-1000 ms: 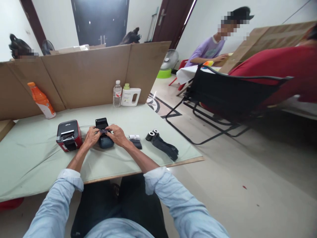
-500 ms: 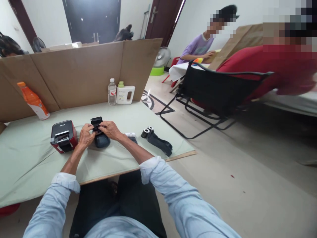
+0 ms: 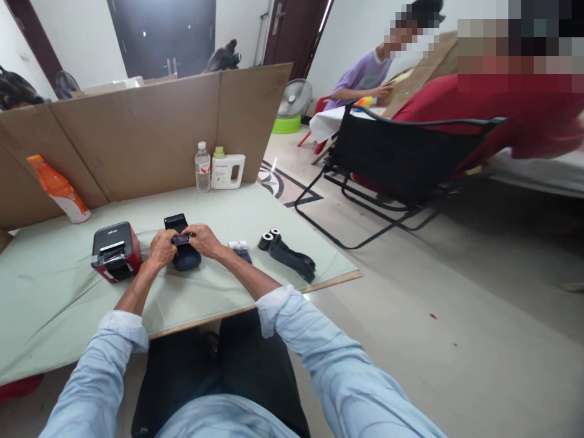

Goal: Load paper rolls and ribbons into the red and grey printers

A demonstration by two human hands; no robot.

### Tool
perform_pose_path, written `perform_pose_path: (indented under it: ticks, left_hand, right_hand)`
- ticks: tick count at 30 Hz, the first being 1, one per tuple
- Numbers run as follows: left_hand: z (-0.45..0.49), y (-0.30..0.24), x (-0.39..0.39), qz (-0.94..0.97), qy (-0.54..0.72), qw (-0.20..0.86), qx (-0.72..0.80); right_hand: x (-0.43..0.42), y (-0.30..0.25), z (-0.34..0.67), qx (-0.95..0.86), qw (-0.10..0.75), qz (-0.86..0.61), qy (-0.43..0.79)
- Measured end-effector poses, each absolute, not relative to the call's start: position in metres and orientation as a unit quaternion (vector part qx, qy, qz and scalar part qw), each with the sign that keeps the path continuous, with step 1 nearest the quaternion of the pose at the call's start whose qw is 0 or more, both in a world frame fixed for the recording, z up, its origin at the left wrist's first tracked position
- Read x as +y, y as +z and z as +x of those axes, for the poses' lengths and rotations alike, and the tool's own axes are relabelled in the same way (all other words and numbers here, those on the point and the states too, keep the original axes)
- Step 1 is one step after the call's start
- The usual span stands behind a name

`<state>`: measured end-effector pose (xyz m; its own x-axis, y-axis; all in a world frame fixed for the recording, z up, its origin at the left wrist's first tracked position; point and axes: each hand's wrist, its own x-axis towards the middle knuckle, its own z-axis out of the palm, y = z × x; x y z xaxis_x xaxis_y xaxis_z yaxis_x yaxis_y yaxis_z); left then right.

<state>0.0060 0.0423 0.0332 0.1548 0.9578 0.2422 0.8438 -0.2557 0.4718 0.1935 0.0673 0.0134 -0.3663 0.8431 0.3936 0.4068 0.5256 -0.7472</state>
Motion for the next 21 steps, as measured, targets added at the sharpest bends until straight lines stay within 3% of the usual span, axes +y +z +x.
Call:
perform_pose_path:
  ticks: [5, 14, 21]
  left_hand:
    - [0.007, 0.042, 0.041, 0.752, 0.294, 0.143, 0.572]
    - [0.004, 0.048, 0.042, 0.733, 0.352, 0.317, 0.488]
    - [0.022, 0.061, 0.036, 0.746, 0.332, 0.324, 0.478]
  right_hand:
    - [0.068, 0.02, 0.194, -0.742, 0.448, -0.379, 0.324]
    - [0.062, 0.038, 0.204, -0.725, 0.468, -0.318, 0.392]
    - [0.067, 0.041, 0.223, -0.726, 0.46, -0.299, 0.414]
